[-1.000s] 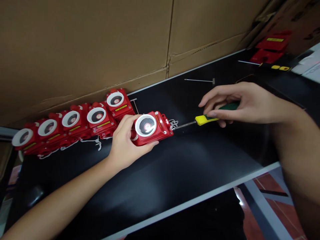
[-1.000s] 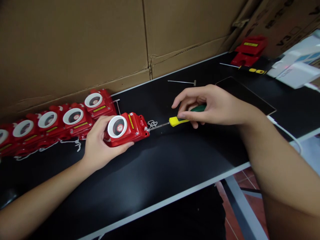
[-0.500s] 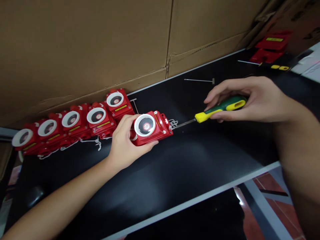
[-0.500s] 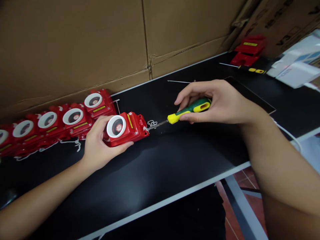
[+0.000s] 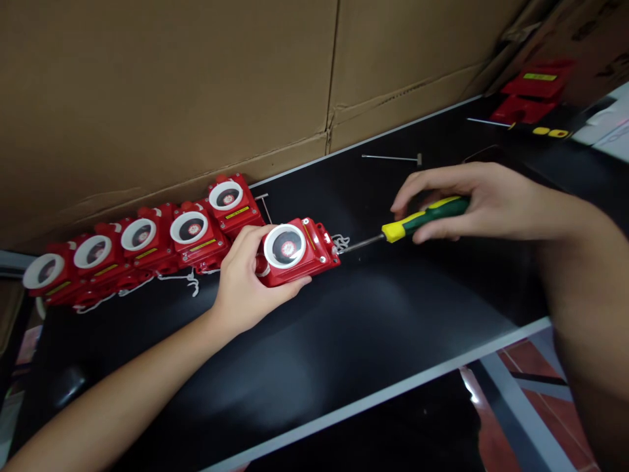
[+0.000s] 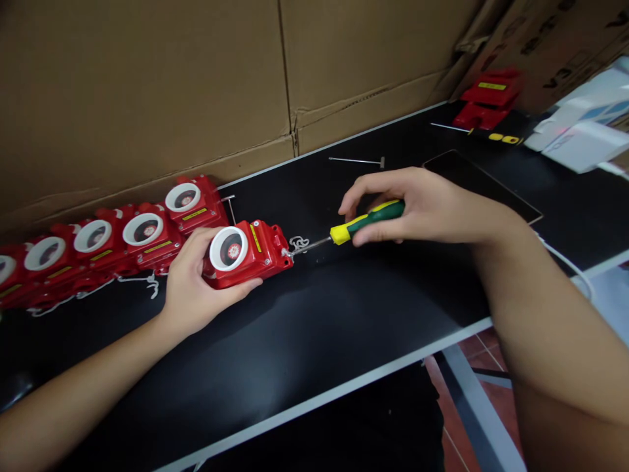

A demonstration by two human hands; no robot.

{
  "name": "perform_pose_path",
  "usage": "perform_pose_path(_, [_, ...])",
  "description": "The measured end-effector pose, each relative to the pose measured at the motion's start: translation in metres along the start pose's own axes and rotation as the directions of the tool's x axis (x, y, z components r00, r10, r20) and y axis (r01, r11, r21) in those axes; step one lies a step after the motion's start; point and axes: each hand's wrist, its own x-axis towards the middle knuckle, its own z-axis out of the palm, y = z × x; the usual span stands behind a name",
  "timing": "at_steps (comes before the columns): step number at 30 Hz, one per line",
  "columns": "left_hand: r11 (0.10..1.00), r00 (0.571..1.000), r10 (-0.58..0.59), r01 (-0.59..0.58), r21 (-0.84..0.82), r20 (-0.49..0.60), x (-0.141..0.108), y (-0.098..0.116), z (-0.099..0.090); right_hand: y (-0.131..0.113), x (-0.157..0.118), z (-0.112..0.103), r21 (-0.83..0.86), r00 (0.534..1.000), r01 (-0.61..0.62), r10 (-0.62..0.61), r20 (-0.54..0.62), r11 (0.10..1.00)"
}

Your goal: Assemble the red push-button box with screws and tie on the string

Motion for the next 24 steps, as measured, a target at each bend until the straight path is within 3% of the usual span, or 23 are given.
perform_pose_path(3, [1.0,1.0,0.006,-0.006,-0.005,-0.006,0.0,0.0,0.0,-0.003,0.002,-0.002,-0.074,0.987,0.156,-0.158,-0.021,0.985])
perform_pose_path(6, [1.0,1.0,0.009,-0.009,-0.012,-0.01,0.0,0.0,0.0,-0.007,0.001,-0.002,-0.057,0.98,0.197,-0.199,-0.03,0.979])
perform_pose_path(13, [1.0,1.0,0.006,-0.006,-0.017,-0.007,0.0,0.0,0.0,-0.012,-0.004,0.003,0.077,0.988,0.093,-0.083,-0.129,0.993])
perform_pose_path(20, [1.0,1.0,-0.024,0.024,0.001,0.002,0.0,0.0,0.001,-0.008,0.0,0.003,0.098,0.999,-0.045,0.044,0.008,0.994])
perform_pose_path(24, [1.0,1.0,-0.009,0.009,-0.002,-0.001,0.0,0.0,0.0,-0.004,0.001,0.001,-0.048,0.987,0.153,-0.155,-0.032,0.987])
